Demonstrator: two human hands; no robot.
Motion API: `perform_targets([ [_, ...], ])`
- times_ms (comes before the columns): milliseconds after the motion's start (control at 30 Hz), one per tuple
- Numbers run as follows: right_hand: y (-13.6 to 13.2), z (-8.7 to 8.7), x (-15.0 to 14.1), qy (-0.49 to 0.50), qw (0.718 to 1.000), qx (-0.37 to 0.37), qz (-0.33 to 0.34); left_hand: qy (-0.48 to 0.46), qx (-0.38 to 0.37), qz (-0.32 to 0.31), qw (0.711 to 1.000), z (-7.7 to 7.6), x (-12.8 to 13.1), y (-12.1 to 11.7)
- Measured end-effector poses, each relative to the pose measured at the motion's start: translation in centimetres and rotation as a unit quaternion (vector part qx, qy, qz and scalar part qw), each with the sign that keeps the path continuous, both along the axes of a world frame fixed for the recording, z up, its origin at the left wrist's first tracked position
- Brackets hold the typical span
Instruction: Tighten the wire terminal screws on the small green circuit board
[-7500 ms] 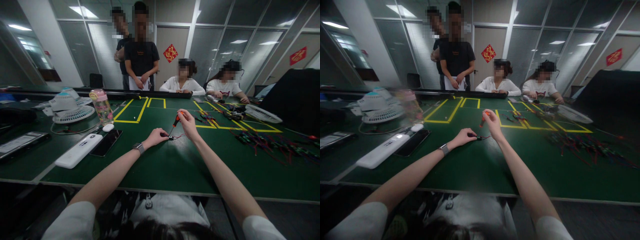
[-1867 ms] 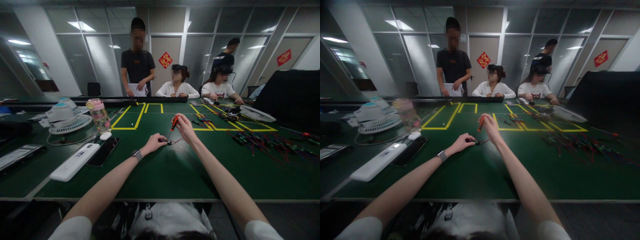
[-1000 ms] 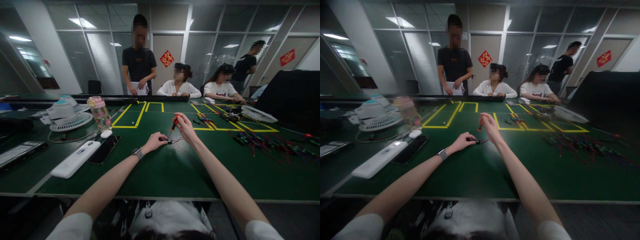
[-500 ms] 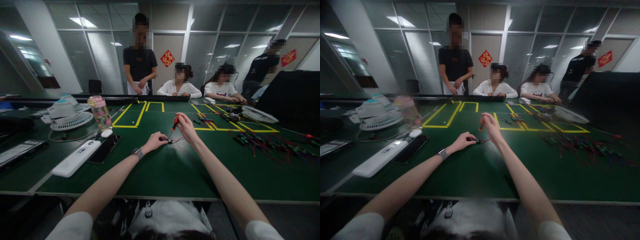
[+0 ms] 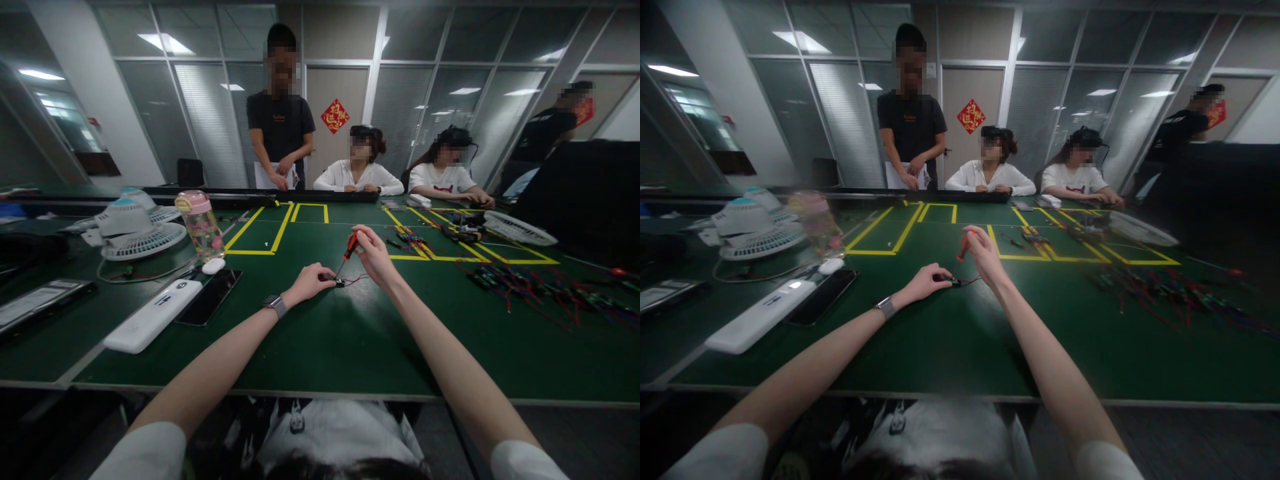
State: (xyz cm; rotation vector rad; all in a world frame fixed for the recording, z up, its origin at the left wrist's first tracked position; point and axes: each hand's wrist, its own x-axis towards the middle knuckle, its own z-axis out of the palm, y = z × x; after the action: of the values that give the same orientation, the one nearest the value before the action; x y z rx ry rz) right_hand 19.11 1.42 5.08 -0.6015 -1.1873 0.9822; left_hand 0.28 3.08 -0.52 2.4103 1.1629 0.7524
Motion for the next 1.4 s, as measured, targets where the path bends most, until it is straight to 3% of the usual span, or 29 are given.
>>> perform_targets([
  [200, -0.07, -0.01, -0.07, 0.019, 0.999, -0.012, 0.024, -0.009, -0.001, -0.002, 1.000, -0.02, 0.00, -0.03],
  [433, -0.16, 0.15, -0.11, 0.018, 0.999, -0.011, -0.035, -0.002, 0.000, -0.001, 1.000, -0.27, 0.00, 0.22],
  [667, -0.28, 0.31, -0.03, 0.049, 0.996, -0.045, 0.063, -0.004, 0.002, 0.001, 1.000, -0.17, 0.04, 0.11],
  [767, -0.32, 0.26, -0.15, 0.055, 0.994, -0.049, 0.076, -0.002, 0.003, 0.003, 1.000, 0.02, 0.06, -0.04],
  [1100, 0.05, 0.01, 0.04, 0.008, 1.000, -0.024, -0.006, -0.002, -0.001, -0.004, 1.000, -0.05, 0.00, 0.07],
  [1400, 0.39, -0.24, 0.52, 0.040, 0.998, -0.034, 0.015, -0.011, 0.000, -0.008, 1.000, -0.30, -0.08, 0.27],
])
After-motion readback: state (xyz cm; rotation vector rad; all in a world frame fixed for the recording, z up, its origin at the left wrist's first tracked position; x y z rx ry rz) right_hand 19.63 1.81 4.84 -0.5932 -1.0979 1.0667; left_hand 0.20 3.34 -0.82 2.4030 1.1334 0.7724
